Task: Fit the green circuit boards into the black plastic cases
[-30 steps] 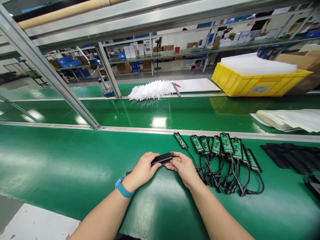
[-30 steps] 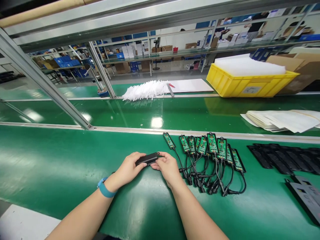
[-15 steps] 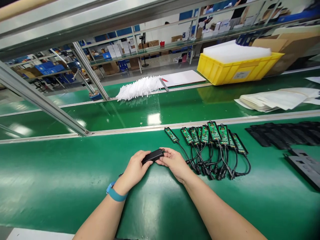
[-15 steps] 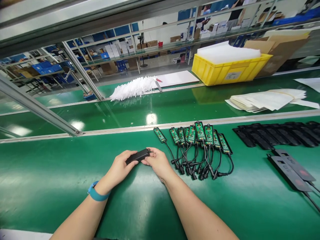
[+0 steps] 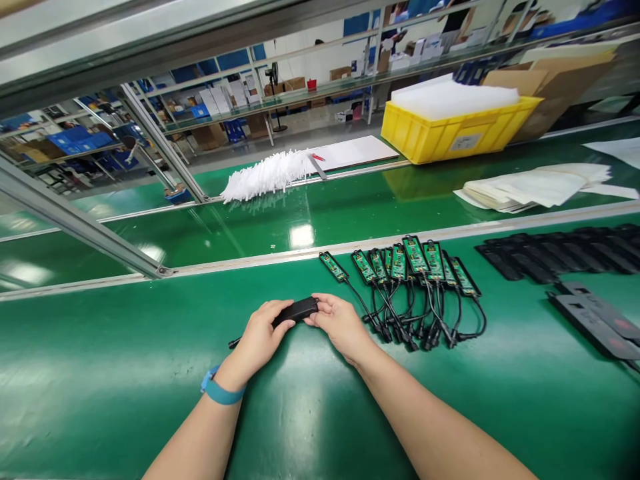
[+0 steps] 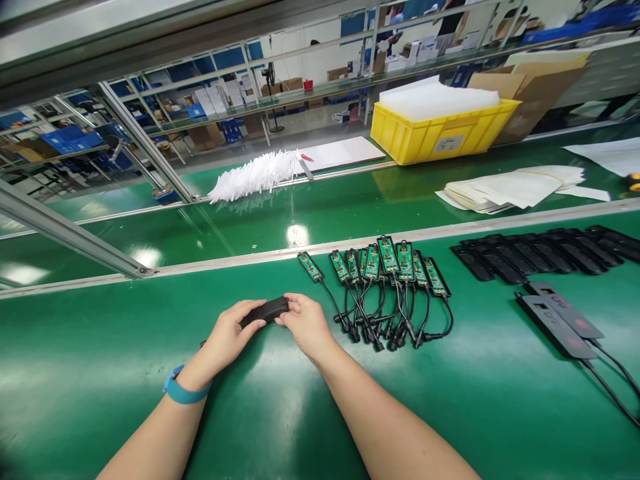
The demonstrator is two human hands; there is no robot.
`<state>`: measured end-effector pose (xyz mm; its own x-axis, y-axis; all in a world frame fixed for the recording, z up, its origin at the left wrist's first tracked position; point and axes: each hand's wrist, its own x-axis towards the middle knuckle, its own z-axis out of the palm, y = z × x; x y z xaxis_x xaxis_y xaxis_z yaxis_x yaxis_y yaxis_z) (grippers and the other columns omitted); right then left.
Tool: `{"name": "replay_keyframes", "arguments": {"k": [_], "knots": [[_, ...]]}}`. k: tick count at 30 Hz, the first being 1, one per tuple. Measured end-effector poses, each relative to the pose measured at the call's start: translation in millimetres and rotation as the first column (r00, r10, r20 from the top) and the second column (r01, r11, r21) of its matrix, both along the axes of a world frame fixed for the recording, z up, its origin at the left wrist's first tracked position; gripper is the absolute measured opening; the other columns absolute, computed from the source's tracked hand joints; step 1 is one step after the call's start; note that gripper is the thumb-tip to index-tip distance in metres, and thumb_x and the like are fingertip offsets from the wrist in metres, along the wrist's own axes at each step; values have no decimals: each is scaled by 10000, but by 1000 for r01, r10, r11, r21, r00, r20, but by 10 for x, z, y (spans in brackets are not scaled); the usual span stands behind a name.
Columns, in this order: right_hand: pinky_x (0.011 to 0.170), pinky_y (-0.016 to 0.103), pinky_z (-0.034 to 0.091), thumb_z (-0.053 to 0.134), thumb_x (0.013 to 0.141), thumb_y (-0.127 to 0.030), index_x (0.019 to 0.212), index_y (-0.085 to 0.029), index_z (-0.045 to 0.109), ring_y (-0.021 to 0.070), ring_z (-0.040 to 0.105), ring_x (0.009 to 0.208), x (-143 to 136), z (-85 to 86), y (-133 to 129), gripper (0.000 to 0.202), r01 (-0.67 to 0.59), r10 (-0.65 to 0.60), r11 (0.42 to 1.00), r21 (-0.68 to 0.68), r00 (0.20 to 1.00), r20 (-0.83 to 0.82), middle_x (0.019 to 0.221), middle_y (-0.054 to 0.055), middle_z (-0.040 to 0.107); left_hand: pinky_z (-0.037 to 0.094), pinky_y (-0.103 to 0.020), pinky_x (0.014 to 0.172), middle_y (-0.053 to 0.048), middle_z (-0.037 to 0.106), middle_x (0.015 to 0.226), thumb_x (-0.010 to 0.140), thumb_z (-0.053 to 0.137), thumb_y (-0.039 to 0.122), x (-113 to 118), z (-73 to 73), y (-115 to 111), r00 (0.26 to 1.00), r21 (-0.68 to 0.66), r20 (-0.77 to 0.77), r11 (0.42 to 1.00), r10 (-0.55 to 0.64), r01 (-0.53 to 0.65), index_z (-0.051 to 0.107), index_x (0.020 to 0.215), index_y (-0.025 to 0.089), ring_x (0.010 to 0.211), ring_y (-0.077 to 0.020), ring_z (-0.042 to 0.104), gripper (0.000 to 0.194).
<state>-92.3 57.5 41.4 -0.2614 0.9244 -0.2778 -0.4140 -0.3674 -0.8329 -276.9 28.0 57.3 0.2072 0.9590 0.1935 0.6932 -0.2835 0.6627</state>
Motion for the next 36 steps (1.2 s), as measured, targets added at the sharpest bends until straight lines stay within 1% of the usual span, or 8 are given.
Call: {"name": "replay_keyframes", "arguments": {"k": [6,9,12,20,23,27,29,36], "knots": [[785,313,562,675,602,-123,964,-159,612,165,691,811,-46,-54,-17,369,-7,7,1000,10,1000,-23,834,26,723,462,-405,941,-83,663,1143,852,600,251,-34,-27,10,999,9,-24,999,40,-40,623,1176,237,1050,-242,601,325],[786,309,557,664,594,-111,953,-160,611,164,689,810,-58,-61,-15,365,4,-4,1000,1,1000,-28,826,24,723,461,-409,943,-80,665,1145,853,601,261,-53,-27,25,999,8,-30,1000,18,-17,624,1178,240,1053,-241,600,327],[790,304,551,655,583,-98,964,-158,600,161,687,816,-53,-51,-8,390,14,-14,1000,-5,999,-29,842,26,724,466,-401,930,-77,664,1139,854,601,256,-54,-12,34,1000,2,-23,1000,-14,14,620,1184,241,1039,-232,602,330],[794,290,543,659,567,-72,991,-145,581,143,686,774,-35,39,-30,438,6,-8,999,-32,999,-53,843,24,722,458,-395,941,-71,659,1149,859,603,228,-58,2,35,998,13,-52,1000,-25,26,607,1188,244,1054,-231,588,330],[780,295,547,725,599,-135,1015,-137,595,144,685,752,-12,93,-40,436,21,-22,999,-51,999,-25,848,32,716,460,-393,936,-73,653,1135,859,599,192,-17,-7,35,996,55,-86,998,-35,40,589,1202,231,1043,-225,574,345],[661,278,547,784,639,-311,934,-113,629,141,656,664,28,111,-25,387,97,-93,994,-46,991,93,761,35,693,462,-407,935,-83,622,1138,873,572,161,109,-9,-11,987,110,-140,989,-83,99,561,1226,209,1048,-225,541,356],[624,257,532,796,638,-351,918,-110,633,135,638,651,48,107,-15,403,114,-110,993,-22,984,138,739,34,688,470,-413,924,-89,609,1135,878,555,149,168,-5,-47,986,138,-149,985,-80,100,551,1232,201,1044,-226,532,357],[743,258,522,820,651,-335,1016,-144,623,141,636,780,83,136,-25,458,41,-45,999,27,984,170,857,43,703,478,-434,915,-103,585,1137,886,494,94,195,37,-104,994,247,-107,969,31,-4,536,1221,182,1049,-235,518,348]]}}
